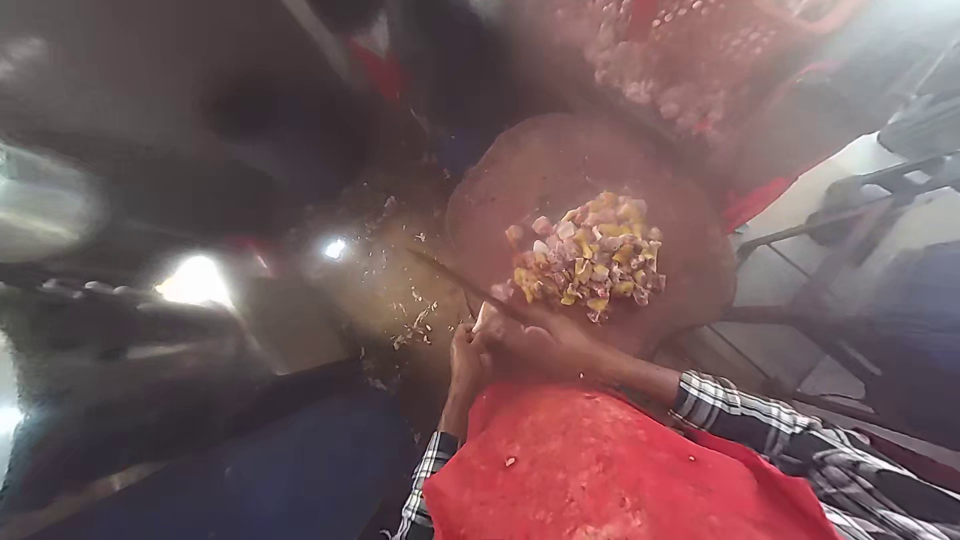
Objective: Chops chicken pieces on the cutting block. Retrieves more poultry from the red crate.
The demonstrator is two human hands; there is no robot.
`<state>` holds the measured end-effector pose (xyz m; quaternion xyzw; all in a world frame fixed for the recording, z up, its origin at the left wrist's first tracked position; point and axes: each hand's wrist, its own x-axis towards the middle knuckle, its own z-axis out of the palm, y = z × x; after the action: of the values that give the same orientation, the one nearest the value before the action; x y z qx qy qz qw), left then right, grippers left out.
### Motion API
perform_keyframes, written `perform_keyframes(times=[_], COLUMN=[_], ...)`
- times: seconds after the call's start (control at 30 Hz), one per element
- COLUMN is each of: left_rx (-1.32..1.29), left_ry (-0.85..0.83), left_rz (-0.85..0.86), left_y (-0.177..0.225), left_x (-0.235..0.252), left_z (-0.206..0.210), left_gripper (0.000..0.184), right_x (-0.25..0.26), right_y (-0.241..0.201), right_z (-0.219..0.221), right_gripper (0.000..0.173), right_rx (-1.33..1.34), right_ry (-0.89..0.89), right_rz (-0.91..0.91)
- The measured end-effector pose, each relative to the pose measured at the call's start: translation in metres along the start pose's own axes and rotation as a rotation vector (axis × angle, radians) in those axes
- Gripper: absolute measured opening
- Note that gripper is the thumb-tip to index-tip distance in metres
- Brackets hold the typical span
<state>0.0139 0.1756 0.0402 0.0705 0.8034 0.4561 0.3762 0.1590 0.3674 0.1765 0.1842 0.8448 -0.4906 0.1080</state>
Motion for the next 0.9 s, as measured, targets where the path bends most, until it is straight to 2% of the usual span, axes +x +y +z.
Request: perform_keyframes(times=[0.07, 0.13, 0.23, 0.3, 0.37, 0.43, 0.53, 0.57, 0.67, 0.73, 0.8, 0.9], left_rx=[0.027, 0.082, 0.141, 0.155, 0.109, 0.027, -0.089, -0.046, 0.219, 0.327, 0.347, 0.318], left_ry=[0.000, 0.003, -0.010, -0.037, -0.093, -0.197, -0.423, -0.425, -0.103, 0.062, 0.105, 0.003], left_rz=[0.022, 0.034, 0.011, 0.000, 0.028, 0.107, 0.325, 0.383, 0.503, 0.579, 0.644, 0.712], left_y=[0.006, 0.011, 0.019, 0.025, 0.040, 0.070, 0.131, 0.141, 0.132, 0.118, 0.118, 0.150], left_x=[0.001, 0.002, 0.002, -0.003, 0.003, 0.010, 0.030, 0.045, 0.112, 0.148, 0.166, 0.163], left_z=[0.000, 0.000, -0.017, -0.030, -0.034, -0.023, 0.011, 0.025, 0.067, 0.092, 0.123, 0.186], left_gripper=[0.029, 0.029, 0.032, 0.030, 0.031, 0.029, 0.046, 0.054, 0.061, 0.071, 0.075, 0.075], right_x=[0.004, 0.009, 0.007, -0.014, -0.034, -0.047, -0.053, -0.055, -0.068, -0.086, -0.108, -0.130], right_y=[0.009, 0.039, 0.089, 0.107, 0.123, 0.134, 0.134, 0.130, 0.122, 0.129, 0.150, 0.187], right_z=[0.012, 0.027, 0.038, 0.022, -0.003, -0.029, -0.057, -0.064, -0.080, -0.096, -0.118, -0.150], right_gripper=[0.062, 0.062, 0.070, 0.070, 0.067, 0.065, 0.069, 0.068, 0.055, 0.050, 0.059, 0.067], right_rx=[-0.032, -0.103, 0.009, 0.156, 0.299, 0.367, 0.374, 0.418, 0.638, 0.645, 0.463, 0.161], right_ry=[-0.022, -0.153, -0.221, -0.171, -0.050, 0.069, 0.170, 0.193, 0.286, 0.393, 0.529, 0.630], right_rz=[-0.055, 0.123, 0.297, 0.399, 0.503, 0.551, 0.585, 0.597, 0.538, 0.477, 0.469, 0.629])
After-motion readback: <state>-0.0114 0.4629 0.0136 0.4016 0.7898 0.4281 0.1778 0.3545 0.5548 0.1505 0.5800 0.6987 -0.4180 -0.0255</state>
